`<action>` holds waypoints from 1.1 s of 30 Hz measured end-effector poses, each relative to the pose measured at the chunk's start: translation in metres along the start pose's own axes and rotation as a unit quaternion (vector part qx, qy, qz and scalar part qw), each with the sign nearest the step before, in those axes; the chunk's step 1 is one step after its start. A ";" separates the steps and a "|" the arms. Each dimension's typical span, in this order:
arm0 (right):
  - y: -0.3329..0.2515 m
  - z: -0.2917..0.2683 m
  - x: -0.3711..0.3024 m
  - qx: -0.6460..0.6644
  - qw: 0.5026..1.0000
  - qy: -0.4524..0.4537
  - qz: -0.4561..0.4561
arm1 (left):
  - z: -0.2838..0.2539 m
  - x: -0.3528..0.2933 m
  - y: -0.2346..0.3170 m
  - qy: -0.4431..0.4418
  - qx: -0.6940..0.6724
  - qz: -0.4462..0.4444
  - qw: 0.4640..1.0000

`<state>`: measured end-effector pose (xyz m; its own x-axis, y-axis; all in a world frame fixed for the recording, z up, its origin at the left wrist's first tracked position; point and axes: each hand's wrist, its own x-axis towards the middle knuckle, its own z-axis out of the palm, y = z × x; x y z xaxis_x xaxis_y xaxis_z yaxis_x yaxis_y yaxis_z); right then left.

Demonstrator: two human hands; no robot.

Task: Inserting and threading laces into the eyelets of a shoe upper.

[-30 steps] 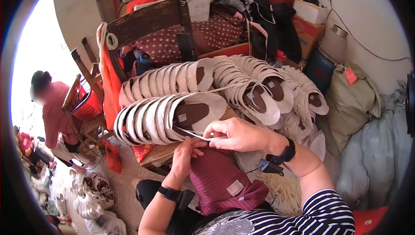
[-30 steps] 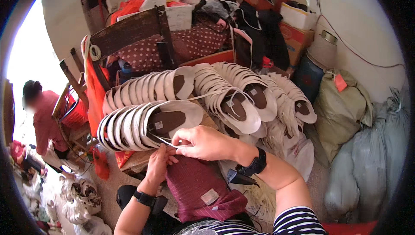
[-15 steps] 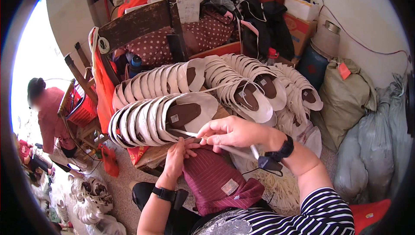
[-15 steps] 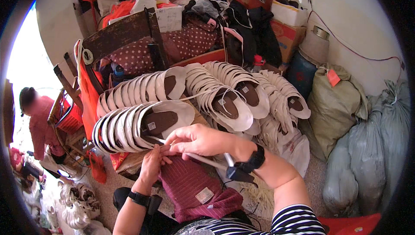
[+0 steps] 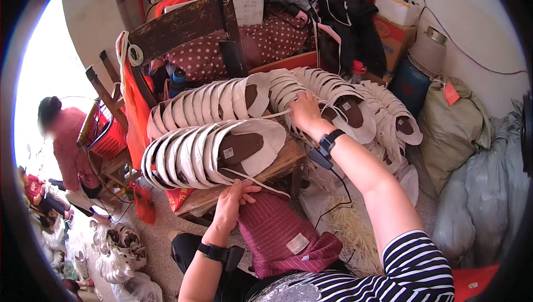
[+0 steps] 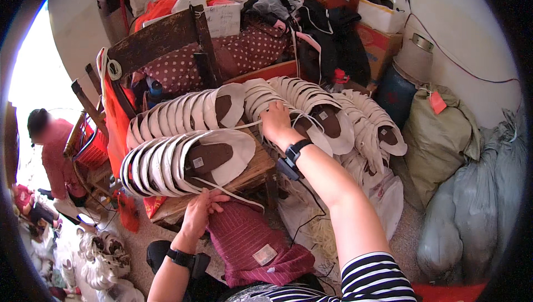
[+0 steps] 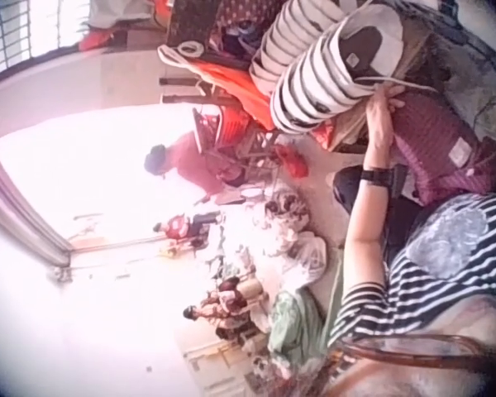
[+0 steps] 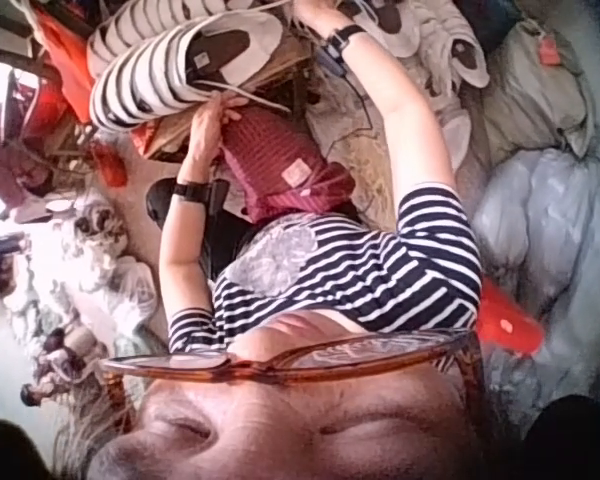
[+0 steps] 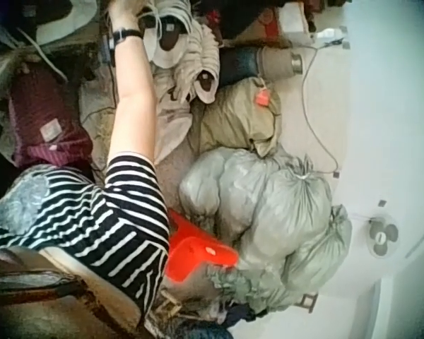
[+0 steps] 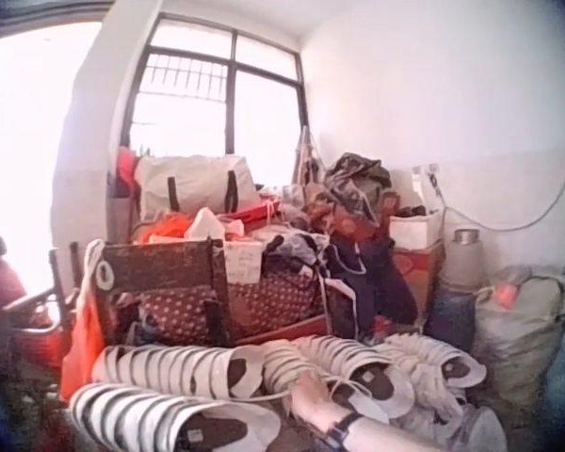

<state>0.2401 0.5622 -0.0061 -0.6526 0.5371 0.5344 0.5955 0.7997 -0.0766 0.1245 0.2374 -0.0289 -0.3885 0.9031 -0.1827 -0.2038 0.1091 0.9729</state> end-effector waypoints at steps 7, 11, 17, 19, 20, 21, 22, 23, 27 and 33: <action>-0.004 0.017 0.013 -0.018 0.998 -0.006 -0.055 | 0.000 -0.002 0.006 0.009 0.028 0.002 1.000; 0.028 0.010 0.018 -0.067 0.994 0.047 -0.069 | 0.005 0.000 0.013 -0.008 -0.013 -0.024 1.000; 0.107 -0.043 0.012 -0.140 0.978 0.141 0.059 | 0.003 -0.002 0.013 -0.016 0.029 -0.031 0.999; 0.140 -0.059 0.001 -0.203 0.970 0.054 0.122 | 0.003 -0.002 0.013 -0.012 0.026 -0.033 0.999; 0.149 -0.065 -0.008 -0.212 0.968 0.043 0.131 | 0.003 -0.003 0.013 -0.007 0.024 -0.037 0.999; 0.159 -0.068 -0.019 -0.222 0.965 0.032 0.139 | 0.005 -0.004 0.014 -0.006 0.021 -0.038 0.999; 0.165 -0.066 -0.025 -0.197 0.962 0.051 0.181 | 0.007 -0.004 0.017 -0.007 0.036 -0.036 0.999; 0.158 -0.065 -0.027 -0.195 0.964 0.045 0.174 | 0.006 -0.006 0.018 -0.002 0.049 -0.036 0.998; 0.071 -0.076 -0.036 0.055 0.987 0.149 -0.030 | -0.012 -0.028 0.019 0.001 0.022 -0.056 0.998; -0.107 -0.111 -0.096 0.279 0.928 -0.095 -0.227 | -0.056 -0.141 0.020 0.163 0.041 0.037 0.985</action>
<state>0.2911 0.3957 0.0442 -0.8797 0.1065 0.4634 -0.0613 0.9411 -0.3326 0.1251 0.0895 0.0086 -0.6708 0.7296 -0.1335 -0.0959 0.0932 0.9910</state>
